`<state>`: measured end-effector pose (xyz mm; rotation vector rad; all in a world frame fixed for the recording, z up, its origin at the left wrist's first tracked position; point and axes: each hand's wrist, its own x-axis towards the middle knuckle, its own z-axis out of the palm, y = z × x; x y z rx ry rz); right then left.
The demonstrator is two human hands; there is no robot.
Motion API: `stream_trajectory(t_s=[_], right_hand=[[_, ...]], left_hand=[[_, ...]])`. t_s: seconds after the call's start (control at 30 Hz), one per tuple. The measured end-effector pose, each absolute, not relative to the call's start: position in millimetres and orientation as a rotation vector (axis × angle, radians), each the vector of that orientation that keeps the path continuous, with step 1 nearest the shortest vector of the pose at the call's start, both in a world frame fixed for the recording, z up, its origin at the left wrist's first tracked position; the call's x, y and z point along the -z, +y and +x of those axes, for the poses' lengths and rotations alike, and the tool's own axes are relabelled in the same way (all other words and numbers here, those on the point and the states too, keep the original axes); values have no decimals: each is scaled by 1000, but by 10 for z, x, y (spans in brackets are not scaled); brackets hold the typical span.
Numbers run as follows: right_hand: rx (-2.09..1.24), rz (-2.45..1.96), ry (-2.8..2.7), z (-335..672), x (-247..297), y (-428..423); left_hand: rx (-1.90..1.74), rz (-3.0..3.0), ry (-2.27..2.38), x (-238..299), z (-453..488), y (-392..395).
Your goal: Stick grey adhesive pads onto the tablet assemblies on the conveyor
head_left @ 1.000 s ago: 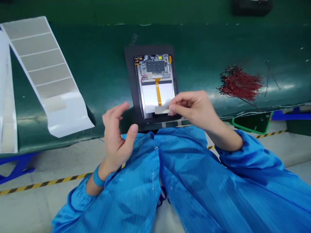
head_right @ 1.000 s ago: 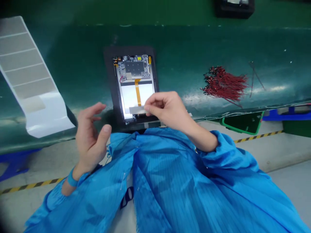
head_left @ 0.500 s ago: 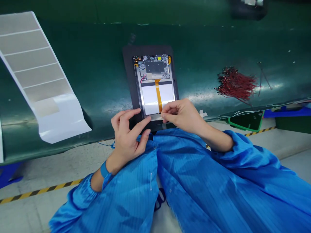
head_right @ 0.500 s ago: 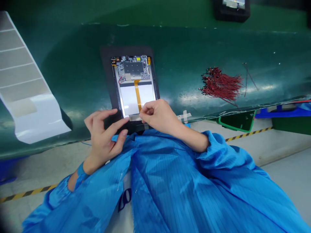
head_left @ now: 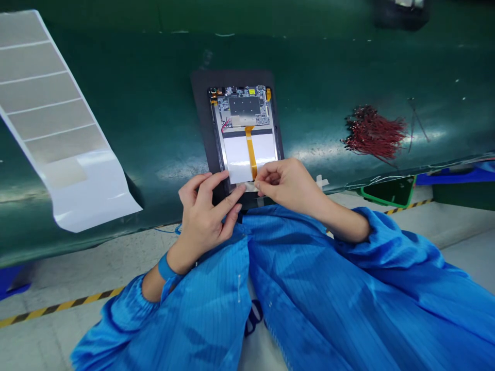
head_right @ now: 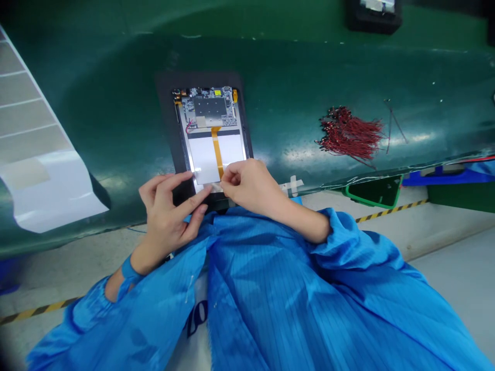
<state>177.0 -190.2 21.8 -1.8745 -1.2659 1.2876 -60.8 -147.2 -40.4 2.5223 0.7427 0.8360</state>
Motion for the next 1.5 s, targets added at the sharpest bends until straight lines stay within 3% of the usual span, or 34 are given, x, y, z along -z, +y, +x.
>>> stream_trajectory(t_s=[0.7,1.03,1.2,1.5], right_hand=[[-841,-2266,-1832,1692,-338,-1906],[-862,-1906,-1600,1963,-113,-2155],[-837,-1730,-1635,2025,-24,-2236],[-125,-1569,-2125,1975,245,-2365]], left_hand=[[-846,2596,742,427,-636,-1502],[-709,2725,627,352,-293,-1458],[-648,2793,679,366,-586,-1387],[-676,2719,754,441,-636,-1355]])
